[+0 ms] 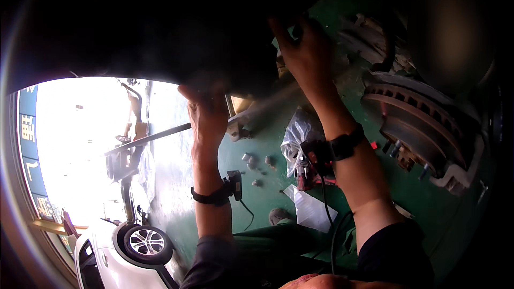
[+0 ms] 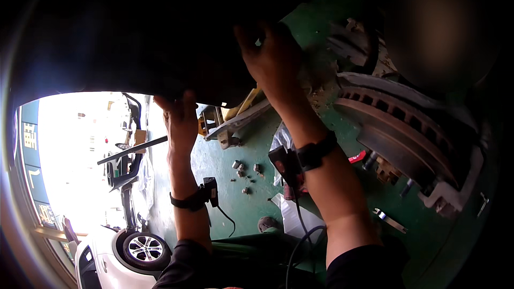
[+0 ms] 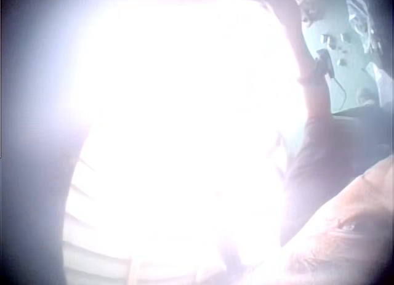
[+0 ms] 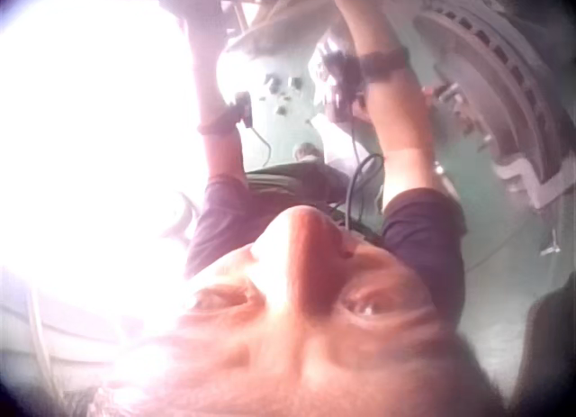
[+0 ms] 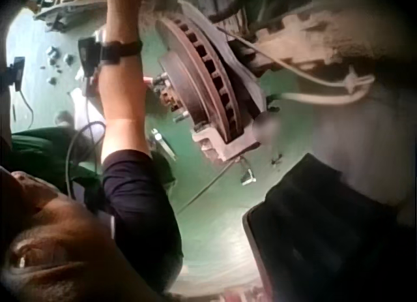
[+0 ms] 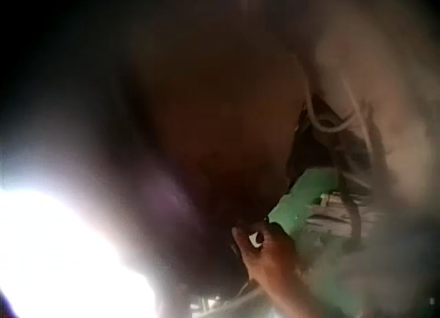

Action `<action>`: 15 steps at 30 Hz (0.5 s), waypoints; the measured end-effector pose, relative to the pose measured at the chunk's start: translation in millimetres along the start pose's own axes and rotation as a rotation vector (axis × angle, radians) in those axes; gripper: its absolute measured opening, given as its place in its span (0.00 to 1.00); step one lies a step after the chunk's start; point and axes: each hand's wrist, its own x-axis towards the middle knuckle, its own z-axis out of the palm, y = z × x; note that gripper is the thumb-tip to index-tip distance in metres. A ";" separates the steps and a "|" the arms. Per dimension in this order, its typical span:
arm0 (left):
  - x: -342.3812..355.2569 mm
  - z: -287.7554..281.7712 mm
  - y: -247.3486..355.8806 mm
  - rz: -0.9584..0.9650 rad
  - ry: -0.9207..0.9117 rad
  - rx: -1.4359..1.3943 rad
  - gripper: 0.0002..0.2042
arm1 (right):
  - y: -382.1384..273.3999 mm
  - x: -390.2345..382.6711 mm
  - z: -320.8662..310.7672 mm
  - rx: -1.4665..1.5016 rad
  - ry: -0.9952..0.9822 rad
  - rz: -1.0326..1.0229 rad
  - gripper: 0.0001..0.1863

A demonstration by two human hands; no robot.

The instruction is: The person installs screws on a car's fender liner using an impact wrench and by hand, fitting the plastic liner into place within the wheel well.

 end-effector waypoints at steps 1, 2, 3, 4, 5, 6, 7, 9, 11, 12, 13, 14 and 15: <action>2.8 2.1 2.8 -0.056 0.000 -0.112 0.29 | 9.3 -1.5 -4.5 -0.011 -0.321 0.170 0.24; 3.3 1.8 4.6 -0.115 -0.003 -0.215 0.28 | 18.5 -7.8 -6.3 -0.014 -0.645 0.347 0.26; 4.7 0.7 8.0 -0.110 -0.001 -0.223 0.28 | 33.7 -22.1 -3.2 -0.021 -0.639 0.344 0.26; 10.0 -1.0 14.3 -0.162 -0.040 -0.150 0.27 | 52.0 -37.6 2.3 -0.103 -0.734 0.158 0.28; 11.9 -1.7 16.0 -0.220 -0.082 -0.073 0.26 | 56.0 -46.7 4.7 -0.146 -0.785 0.067 0.29; 14.2 -1.4 18.1 -0.213 -0.081 -0.076 0.26 | 58.3 -53.6 6.1 -0.185 -0.825 -0.028 0.30; 11.3 -0.3 15.8 -0.212 -0.026 -0.096 0.23 | 50.4 -64.1 7.0 0.179 -0.995 0.527 0.31; 7.7 -0.9 10.9 -0.216 0.029 -0.112 0.21 | 41.8 -74.2 8.2 0.654 -1.116 1.158 0.34; 10.8 -2.3 14.9 -0.241 0.015 -0.034 0.18 | 39.5 -79.1 14.2 0.746 -1.071 1.279 0.33; 11.4 -2.4 17.1 -0.243 0.015 -0.034 0.18 | 39.0 -81.3 17.0 0.838 -1.020 1.399 0.31; 11.5 -2.3 18.5 -0.245 -0.007 0.031 0.17 | 38.2 -83.2 18.5 0.840 -1.022 1.401 0.31; 12.3 -2.1 20.6 -0.248 -0.029 0.095 0.16 | 37.5 -85.5 19.7 0.949 -0.950 1.401 0.30; 14.1 -2.8 24.0 -0.250 -0.031 0.097 0.16 | 37.2 -87.9 20.8 1.055 -0.875 1.399 0.29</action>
